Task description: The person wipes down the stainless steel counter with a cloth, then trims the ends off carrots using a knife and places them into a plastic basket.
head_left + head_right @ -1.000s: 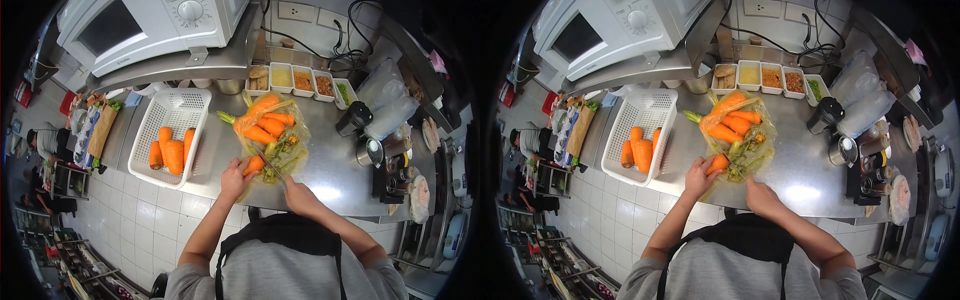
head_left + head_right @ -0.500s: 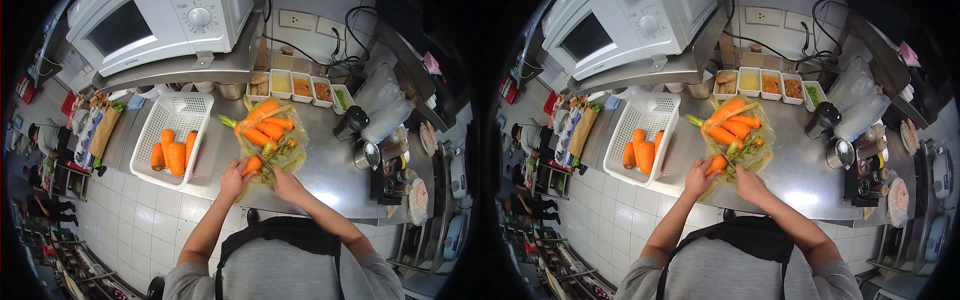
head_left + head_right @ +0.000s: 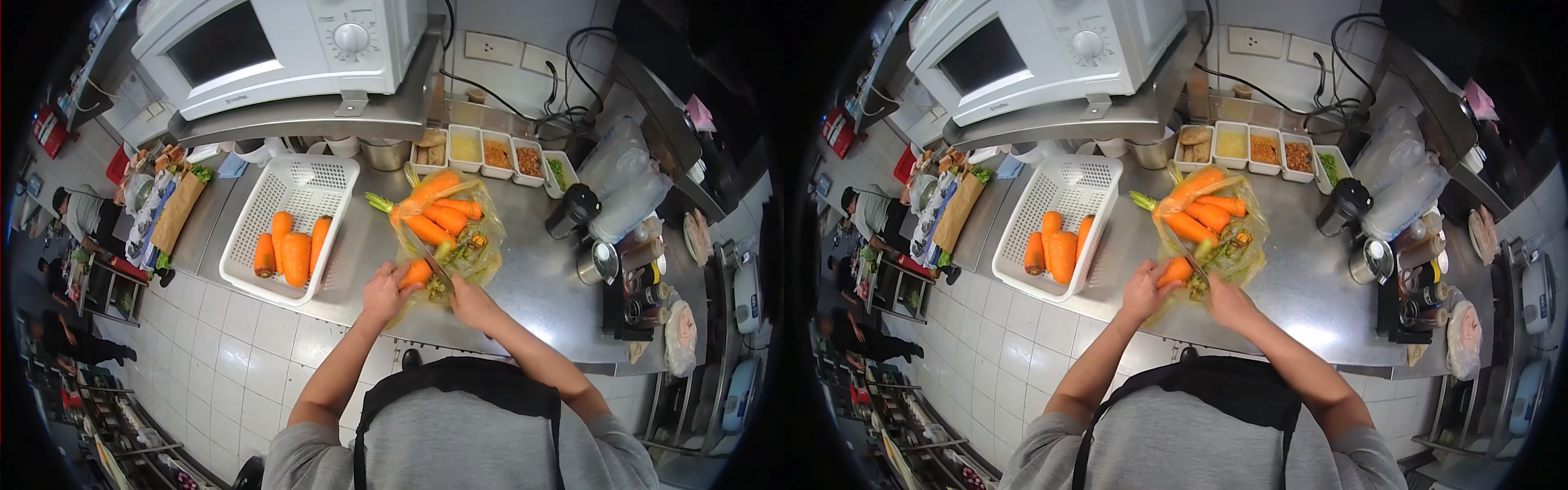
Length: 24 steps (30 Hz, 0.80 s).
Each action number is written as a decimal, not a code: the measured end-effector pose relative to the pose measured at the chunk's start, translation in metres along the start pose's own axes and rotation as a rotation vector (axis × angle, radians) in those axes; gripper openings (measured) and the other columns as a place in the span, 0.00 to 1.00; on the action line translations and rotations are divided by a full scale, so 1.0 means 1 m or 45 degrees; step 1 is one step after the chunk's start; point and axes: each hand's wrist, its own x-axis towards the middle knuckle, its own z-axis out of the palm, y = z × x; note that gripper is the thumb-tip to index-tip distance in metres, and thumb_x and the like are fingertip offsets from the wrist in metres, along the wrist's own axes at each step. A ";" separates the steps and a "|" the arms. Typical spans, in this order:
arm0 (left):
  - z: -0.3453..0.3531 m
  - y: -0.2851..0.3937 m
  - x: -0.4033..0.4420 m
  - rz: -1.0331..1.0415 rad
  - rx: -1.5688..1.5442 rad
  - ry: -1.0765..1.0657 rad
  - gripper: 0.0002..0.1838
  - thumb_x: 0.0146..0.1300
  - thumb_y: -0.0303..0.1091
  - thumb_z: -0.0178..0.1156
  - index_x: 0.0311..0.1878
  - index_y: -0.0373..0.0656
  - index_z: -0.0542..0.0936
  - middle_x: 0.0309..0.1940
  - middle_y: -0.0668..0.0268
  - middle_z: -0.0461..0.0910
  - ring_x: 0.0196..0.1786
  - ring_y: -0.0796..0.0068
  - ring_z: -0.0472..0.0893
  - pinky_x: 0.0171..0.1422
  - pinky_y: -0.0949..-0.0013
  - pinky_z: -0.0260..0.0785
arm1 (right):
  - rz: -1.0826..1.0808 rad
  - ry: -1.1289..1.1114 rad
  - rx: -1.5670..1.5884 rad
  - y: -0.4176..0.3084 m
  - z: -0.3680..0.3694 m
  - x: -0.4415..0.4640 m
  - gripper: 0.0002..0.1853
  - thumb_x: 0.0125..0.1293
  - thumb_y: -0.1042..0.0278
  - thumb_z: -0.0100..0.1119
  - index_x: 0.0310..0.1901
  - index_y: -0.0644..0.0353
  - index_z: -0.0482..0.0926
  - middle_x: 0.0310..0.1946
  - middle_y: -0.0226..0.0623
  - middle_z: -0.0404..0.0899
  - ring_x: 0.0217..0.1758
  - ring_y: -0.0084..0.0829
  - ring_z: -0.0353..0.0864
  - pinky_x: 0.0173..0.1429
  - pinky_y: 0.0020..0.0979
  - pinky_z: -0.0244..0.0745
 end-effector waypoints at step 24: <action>-0.108 -0.019 0.008 -0.175 -1.534 0.366 0.30 0.67 0.36 0.57 0.67 0.31 0.61 0.59 0.59 0.72 0.60 0.74 0.72 0.62 0.73 0.64 | 0.024 0.068 0.346 0.034 -0.036 -0.009 0.11 0.63 0.70 0.56 0.42 0.65 0.67 0.24 0.49 0.78 0.25 0.44 0.77 0.32 0.41 0.69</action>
